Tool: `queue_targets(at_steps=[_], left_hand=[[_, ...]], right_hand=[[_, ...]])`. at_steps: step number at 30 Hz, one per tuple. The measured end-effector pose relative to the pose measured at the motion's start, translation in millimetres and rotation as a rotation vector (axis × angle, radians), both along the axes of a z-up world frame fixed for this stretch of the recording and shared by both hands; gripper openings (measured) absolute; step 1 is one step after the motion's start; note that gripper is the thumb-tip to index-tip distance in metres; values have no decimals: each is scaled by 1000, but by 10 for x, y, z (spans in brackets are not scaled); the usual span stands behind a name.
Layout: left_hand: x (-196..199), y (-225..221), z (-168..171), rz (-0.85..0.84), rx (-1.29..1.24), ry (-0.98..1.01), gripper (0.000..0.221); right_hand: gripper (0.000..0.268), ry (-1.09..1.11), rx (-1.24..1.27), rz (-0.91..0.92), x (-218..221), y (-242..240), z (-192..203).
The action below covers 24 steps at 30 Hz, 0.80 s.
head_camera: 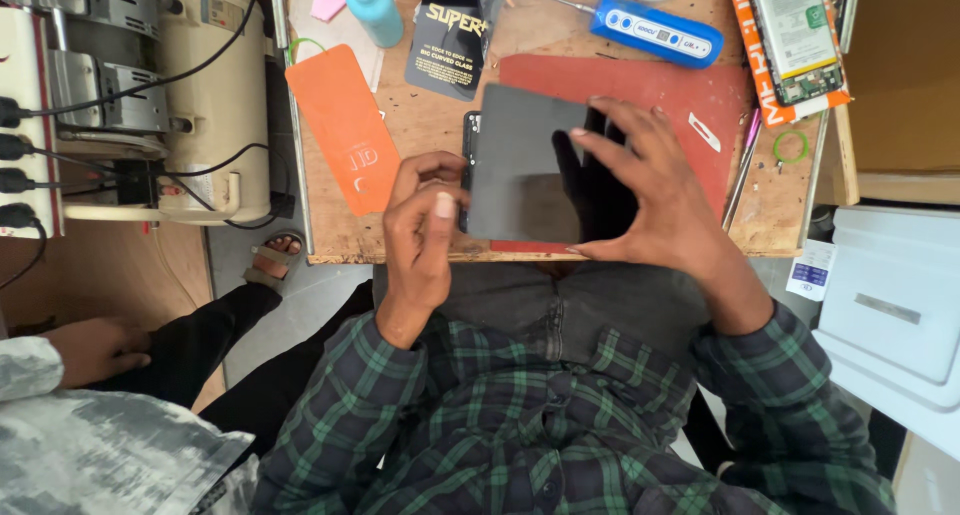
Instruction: The person applies a protective film to the back of a tablet, then cleans the screen with a spray and cloth. They open the tablet to reveal the internal components, point to the battery connector, and reassemble the device.
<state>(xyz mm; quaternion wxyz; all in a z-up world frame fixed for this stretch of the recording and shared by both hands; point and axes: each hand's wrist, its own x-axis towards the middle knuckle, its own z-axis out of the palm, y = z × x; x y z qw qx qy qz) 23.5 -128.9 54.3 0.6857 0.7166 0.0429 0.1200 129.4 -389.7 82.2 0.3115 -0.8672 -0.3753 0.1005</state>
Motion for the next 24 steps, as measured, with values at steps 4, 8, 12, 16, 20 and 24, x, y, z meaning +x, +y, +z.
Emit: queue_targets(at_steps=[4, 8, 12, 16, 20, 24], left_hand=[[-19, 71, -14, 24, 32, -5, 45], [-8, 86, -30, 27, 51, -5, 40], [36, 91, -19, 42, 168, 5, 22], [45, 101, -18, 75, 306, 42, 8], [68, 105, -12, 61, 397, 31, 17], [108, 121, 21, 44, 477, -9, 19]], right_hand=[[116, 216, 418, -60, 12, -163, -157], [122, 356, 687, -123, 1, -289, -380], [126, 423, 754, -165, -61, -430, -588], [121, 500, 775, -261, -179, -523, -851], [117, 498, 898, -230, -260, -588, -1163], [117, 497, 948, -230, -325, -656, -1476]])
